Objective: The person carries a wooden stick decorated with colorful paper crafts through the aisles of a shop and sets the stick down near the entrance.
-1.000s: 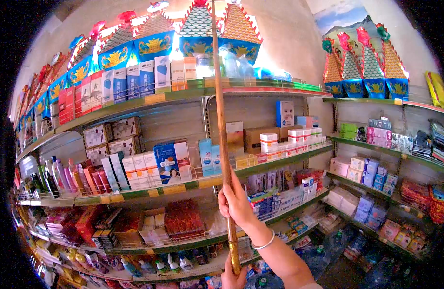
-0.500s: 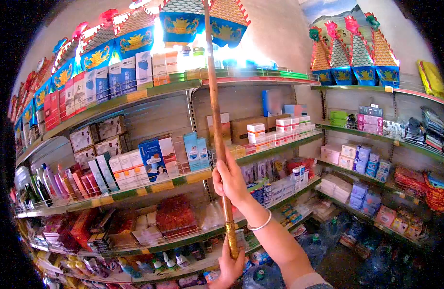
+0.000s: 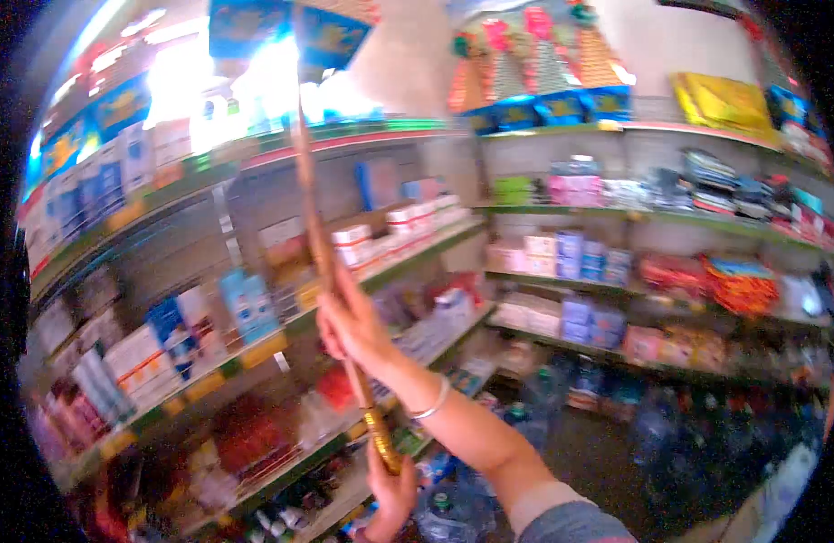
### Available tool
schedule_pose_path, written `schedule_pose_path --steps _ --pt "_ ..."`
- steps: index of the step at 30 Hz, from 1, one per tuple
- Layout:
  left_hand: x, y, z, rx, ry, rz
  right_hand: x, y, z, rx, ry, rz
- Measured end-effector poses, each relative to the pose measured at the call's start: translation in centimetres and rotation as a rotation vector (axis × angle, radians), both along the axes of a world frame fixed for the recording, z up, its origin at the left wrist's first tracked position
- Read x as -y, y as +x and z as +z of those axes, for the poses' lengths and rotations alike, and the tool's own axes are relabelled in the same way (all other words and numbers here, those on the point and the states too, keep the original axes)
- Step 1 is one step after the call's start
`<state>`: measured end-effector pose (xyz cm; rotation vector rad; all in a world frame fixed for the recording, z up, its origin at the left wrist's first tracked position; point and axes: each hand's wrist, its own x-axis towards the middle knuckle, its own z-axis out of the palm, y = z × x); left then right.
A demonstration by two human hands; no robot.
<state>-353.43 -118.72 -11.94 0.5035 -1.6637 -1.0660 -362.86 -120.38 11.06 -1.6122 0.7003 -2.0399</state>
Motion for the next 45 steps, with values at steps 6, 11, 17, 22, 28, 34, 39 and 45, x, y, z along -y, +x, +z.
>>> schedule_pose_path --steps 6,11,17,22,28,34,39,45 --pt "-1.4 -2.9 -1.7 0.003 -0.135 -0.119 -2.8 -3.2 -1.5 0.028 0.055 -0.096" --pt "-3.5 -6.9 -3.5 -0.105 -0.058 -0.31 -5.0 -6.5 -2.9 0.056 0.106 -0.222" --pt "-7.8 -11.7 -3.0 -0.023 -0.108 -0.298 -8.3 -12.0 -3.8 0.23 0.252 -0.244" --pt "-10.0 -15.0 -0.6 0.125 0.035 -0.39 -10.4 -16.2 -3.5 0.192 0.211 -0.226" --pt "-11.3 -20.1 -1.3 0.075 0.019 -0.42 -11.4 -21.6 -4.5 0.187 0.216 -0.173" --pt "-10.8 -27.1 -2.2 0.05 -0.035 -0.411 -10.8 -28.2 -5.2 0.205 0.258 -0.201" --pt "-9.1 -33.7 -2.9 0.047 -0.038 -0.416 -8.9 -34.1 -5.4 0.168 0.253 -0.197" --pt "-6.8 -41.7 -4.9 -0.004 -0.067 -0.353 -6.4 -40.9 -5.6 0.14 0.27 -0.17"
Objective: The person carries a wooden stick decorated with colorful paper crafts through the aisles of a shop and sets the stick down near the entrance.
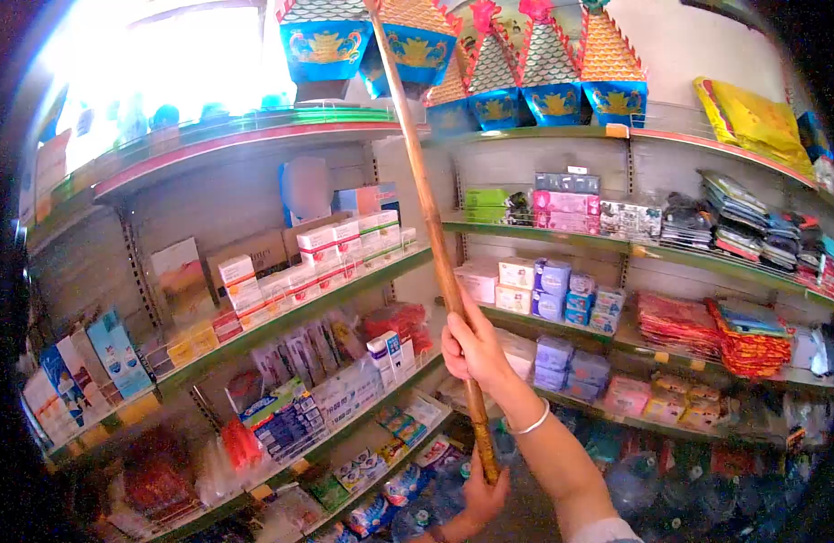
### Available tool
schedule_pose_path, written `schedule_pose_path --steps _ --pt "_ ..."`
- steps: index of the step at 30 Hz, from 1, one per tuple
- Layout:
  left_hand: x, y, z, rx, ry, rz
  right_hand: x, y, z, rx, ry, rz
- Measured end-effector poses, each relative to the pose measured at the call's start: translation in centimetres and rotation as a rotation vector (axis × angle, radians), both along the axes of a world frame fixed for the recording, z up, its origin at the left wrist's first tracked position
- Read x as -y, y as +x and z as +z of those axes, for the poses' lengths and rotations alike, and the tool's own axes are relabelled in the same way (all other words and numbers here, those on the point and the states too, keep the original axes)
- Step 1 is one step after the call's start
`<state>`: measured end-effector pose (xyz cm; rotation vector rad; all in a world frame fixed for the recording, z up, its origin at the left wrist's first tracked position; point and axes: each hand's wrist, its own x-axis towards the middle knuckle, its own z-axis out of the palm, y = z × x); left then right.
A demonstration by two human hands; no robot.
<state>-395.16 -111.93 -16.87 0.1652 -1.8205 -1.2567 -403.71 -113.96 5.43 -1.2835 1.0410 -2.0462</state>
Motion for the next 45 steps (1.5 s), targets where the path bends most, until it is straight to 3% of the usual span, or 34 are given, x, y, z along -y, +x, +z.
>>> schedule_pose_path --steps 4,7,10,16,19,22,28,37,40,45 --pt "0.3 -2.4 0.5 0.062 0.006 -0.023 0.8 -3.6 -1.0 0.03 0.029 0.04" --pt "0.3 -4.9 -0.1 0.259 0.194 -0.117 1.3 -6.8 -1.8 0.029 0.037 0.07" --pt "0.0 -9.3 -1.4 0.017 0.063 -0.031 1.4 -10.0 -2.2 0.027 0.047 0.114" --pt "-2.2 -16.2 0.3 0.227 0.105 0.078 0.5 -16.6 -1.1 0.005 0.04 0.167" --pt "-3.0 -19.4 1.5 0.24 0.207 -0.028 0.3 -20.4 -1.0 -0.007 0.041 0.179" --pt "-4.1 -22.1 3.0 0.189 0.101 0.029 -0.1 -23.3 -0.1 -0.02 0.036 0.188" --pt "-5.5 -26.1 4.0 0.245 0.162 -0.05 -2.2 -26.4 1.5 -0.069 0.045 0.201" --pt "-7.8 -27.9 1.6 0.283 0.057 0.06 -4.7 -27.7 0.0 -0.096 0.045 0.202" --pt "-9.1 -27.2 1.2 0.352 0.198 0.027 -5.2 -27.8 -1.6 -0.057 0.071 0.241" --pt "-8.6 -28.1 -3.0 0.211 0.118 0.023 -5.4 -27.3 -2.4 -0.039 0.089 0.307"
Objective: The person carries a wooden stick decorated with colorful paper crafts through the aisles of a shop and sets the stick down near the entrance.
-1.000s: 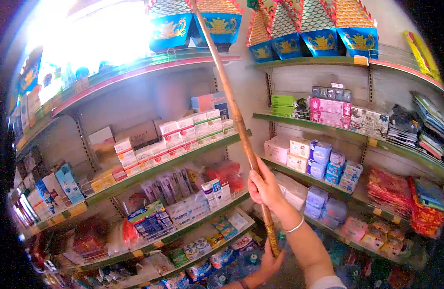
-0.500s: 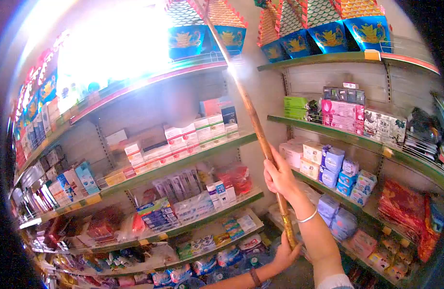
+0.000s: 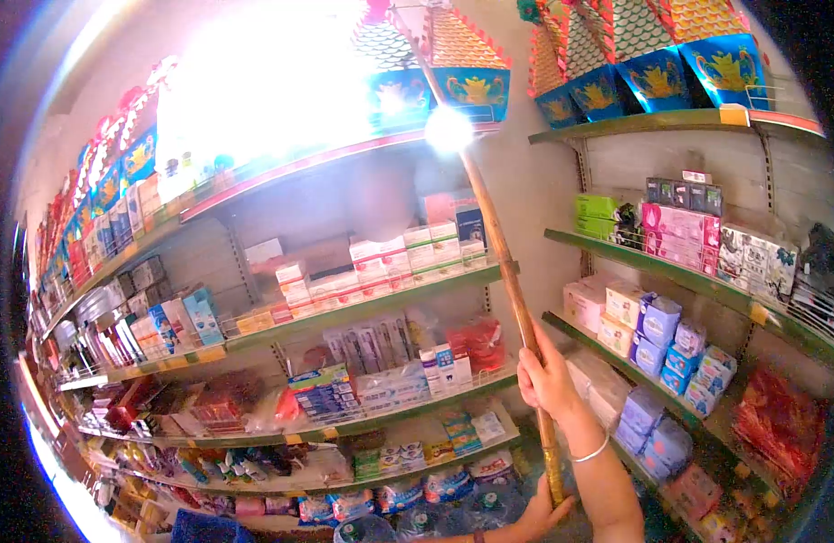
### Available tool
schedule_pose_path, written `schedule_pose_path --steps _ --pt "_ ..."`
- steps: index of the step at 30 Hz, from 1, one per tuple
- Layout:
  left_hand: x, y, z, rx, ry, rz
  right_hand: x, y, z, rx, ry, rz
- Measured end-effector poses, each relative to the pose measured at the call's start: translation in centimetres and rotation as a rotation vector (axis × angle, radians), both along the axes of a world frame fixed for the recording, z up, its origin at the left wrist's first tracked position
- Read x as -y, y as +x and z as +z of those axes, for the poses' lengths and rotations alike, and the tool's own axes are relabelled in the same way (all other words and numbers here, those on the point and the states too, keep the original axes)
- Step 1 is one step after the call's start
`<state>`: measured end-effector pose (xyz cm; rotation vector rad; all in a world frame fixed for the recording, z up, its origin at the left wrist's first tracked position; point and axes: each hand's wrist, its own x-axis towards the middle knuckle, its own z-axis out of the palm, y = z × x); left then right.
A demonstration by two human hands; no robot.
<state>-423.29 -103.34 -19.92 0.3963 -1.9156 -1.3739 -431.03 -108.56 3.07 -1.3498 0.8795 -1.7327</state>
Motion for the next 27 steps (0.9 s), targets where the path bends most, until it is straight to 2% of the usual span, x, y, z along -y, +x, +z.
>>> schedule_pose_path --steps 2,5,11,14,17,20,23,27 --pt "-0.1 0.4 -0.1 0.026 -0.035 0.045 0.2 0.1 -0.7 0.008 -0.01 0.009" --pt "-0.3 1.2 -0.1 0.135 0.048 0.041 0.3 0.5 -1.3 -0.011 -0.03 0.006" --pt "0.0 1.9 -1.8 0.126 -0.022 0.066 0.1 1.1 -2.8 0.019 -0.031 0.078" --pt "-0.7 2.8 -1.0 0.191 0.113 0.071 -0.3 1.1 -3.5 -0.009 -0.039 0.094" --pt "-0.2 1.6 -2.8 -0.151 -0.37 0.289 -0.5 1.2 -4.2 0.004 -0.043 0.107" --pt "-0.8 2.8 -3.3 0.135 0.097 0.112 -1.2 1.4 -4.5 0.009 -0.036 0.109" --pt "-1.2 3.0 -3.3 0.169 0.177 0.102 -1.6 1.6 -5.2 0.06 -0.027 0.112" --pt "-0.2 3.0 -6.7 0.058 -0.147 0.177 -2.0 1.6 -5.9 0.083 -0.028 0.109"
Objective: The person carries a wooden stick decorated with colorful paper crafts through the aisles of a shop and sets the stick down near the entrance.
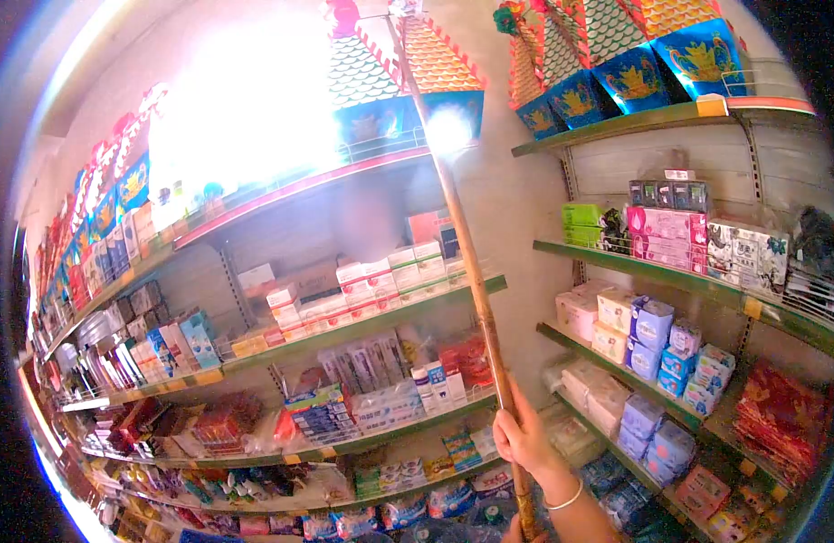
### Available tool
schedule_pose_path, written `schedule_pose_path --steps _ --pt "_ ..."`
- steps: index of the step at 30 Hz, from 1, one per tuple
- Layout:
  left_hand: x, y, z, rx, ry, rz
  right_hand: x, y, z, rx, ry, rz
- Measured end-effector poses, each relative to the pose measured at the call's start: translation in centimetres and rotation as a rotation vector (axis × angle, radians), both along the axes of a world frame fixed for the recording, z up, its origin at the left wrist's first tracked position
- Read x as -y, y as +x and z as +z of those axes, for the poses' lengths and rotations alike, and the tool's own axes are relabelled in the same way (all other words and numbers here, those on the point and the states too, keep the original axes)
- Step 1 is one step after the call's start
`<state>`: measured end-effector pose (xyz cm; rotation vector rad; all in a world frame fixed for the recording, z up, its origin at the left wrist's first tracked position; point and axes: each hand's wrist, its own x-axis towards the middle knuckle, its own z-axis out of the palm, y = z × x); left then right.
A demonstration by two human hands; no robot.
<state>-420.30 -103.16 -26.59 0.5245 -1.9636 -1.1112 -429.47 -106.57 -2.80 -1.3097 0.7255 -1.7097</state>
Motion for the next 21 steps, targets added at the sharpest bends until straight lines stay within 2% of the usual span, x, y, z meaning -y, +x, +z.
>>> schedule_pose_path --steps 2,5,8,10,15,18,21 --pt "-0.3 0.1 0.1 -0.115 -0.267 0.092 -0.2 0.0 -0.1 0.008 0.005 0.001" --pt "-0.7 1.7 1.0 0.104 0.264 -0.15 -0.1 0.0 -0.8 0.026 -0.003 0.01" --pt "-0.1 1.6 -0.8 0.222 0.396 -0.176 -0.2 0.5 -1.9 0.021 -0.006 0.029" --pt "-0.3 1.7 -3.0 0.171 0.269 -0.108 -0.6 1.1 -3.2 0.015 0.039 0.034" --pt "1.5 4.7 -6.8 0.317 0.305 -0.078 -1.9 4.1 -6.5 -0.01 0.04 0.111" --pt "2.0 8.0 -9.4 0.407 0.329 -0.003 -0.4 5.7 -9.3 -0.153 -0.049 0.14" --pt "2.0 12.4 -12.2 0.49 0.362 0.078 0.9 8.1 -6.5 -0.177 -0.059 0.224"
